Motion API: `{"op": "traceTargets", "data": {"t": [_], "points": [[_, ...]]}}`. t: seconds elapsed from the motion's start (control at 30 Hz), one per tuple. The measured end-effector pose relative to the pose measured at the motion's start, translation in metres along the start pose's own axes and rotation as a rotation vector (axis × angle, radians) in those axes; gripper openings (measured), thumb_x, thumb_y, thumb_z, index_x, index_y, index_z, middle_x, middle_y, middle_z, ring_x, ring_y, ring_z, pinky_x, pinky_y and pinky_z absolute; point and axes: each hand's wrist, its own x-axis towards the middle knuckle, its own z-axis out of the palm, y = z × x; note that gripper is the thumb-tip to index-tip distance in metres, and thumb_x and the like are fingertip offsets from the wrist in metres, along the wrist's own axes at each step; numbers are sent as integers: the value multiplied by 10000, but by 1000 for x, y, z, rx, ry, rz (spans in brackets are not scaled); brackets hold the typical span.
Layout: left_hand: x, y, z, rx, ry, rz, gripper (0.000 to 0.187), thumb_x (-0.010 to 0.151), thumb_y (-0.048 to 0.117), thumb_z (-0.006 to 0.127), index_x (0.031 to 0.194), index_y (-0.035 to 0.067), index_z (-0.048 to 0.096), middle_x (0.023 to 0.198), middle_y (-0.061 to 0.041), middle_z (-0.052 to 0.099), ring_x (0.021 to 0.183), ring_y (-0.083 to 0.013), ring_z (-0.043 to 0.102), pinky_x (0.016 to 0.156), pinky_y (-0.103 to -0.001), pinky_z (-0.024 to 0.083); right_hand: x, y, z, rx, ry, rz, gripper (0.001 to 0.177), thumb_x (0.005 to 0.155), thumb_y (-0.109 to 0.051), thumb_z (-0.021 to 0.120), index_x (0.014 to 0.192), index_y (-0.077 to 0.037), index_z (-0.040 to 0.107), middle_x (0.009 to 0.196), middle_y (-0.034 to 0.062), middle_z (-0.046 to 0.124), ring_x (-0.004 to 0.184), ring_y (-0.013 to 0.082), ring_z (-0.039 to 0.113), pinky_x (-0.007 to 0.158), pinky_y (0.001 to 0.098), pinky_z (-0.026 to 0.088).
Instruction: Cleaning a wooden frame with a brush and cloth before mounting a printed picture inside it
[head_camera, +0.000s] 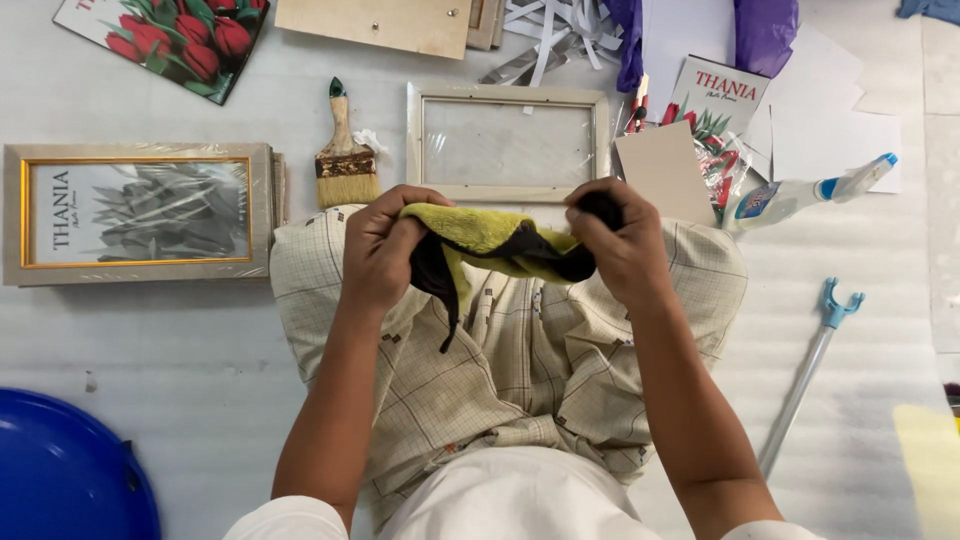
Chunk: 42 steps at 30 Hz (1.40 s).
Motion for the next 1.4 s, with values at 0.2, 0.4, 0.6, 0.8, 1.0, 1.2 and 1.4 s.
{"op": "traceTargets", "data": {"t": [0.2, 0.4, 0.6, 0.8, 1.0, 1.2, 1.4], "points": [[-11, -13, -5, -164, 176, -31, 243, 956, 92, 539, 1085, 27, 735, 808, -106, 691, 774, -113, 617, 777, -307, 559, -12, -27, 6, 541, 134, -123, 534, 954, -216, 740, 1378, -23, 479, 852, 96, 578, 807, 124, 594, 703, 206, 451], [-14, 8, 4, -285, 233, -49, 210, 1053, 131, 552, 1150, 3, 687, 893, -116, 726, 848, -133, 694, 859, -348, 610, -23, -45, -16, 70, 127, -160, 571, 900, 108, 716, 1429, 15, 523, 979, 119, 626, 930, 183, 618, 847, 297, 498], [-16, -7, -7, -642, 431, -226, 199, 1010, 137, 628, 1126, -23, 655, 981, -236, 750, 906, -316, 784, 856, -464, 676, -24, -28, -2, 526, 133, -2, 552, 1026, 19, 603, 1534, 5, 387, 1071, 185, 676, 941, 256, 714, 894, 406, 633], [-36, 0, -6, -454, 354, -330, 763, 873, 305, 807, 1412, -6, 365, 1131, -244, 653, 997, -296, 698, 902, -441, 641, -35, 16, 14, 867, 154, 143, 726, 954, 153, 566, 1602, -48, 309, 1210, 235, 621, 1065, 345, 718, 972, 473, 630], [-57, -2, -2, 248, 97, -194, 613, 1001, -6, 592, 1549, 25, 318, 1429, -411, 492, 1345, -552, 483, 1061, -658, 489, -48, 27, 13, 865, 182, 189, 1006, 870, 227, 574, 1673, -180, 126, 1204, 348, 604, 989, 402, 722, 873, 491, 663], [-68, 8, -18, 465, 31, -190, 379, 1024, 38, 582, 1397, 87, 624, 1222, -214, 718, 1181, -392, 672, 919, -518, 587, -57, 29, -23, 746, 270, 210, 271, 953, 104, 624, 1222, 80, 646, 1016, 222, 671, 869, 255, 739, 815, 395, 645], [-56, 12, -23, 417, 49, 39, 289, 1043, 30, 624, 1319, 56, 703, 1020, -127, 709, 715, -113, 540, 650, -322, 517, -60, -19, -30, 459, 21, 128, 848, 678, 224, 735, 1478, 93, 485, 1268, 237, 559, 1122, 313, 641, 969, 455, 588]]}}
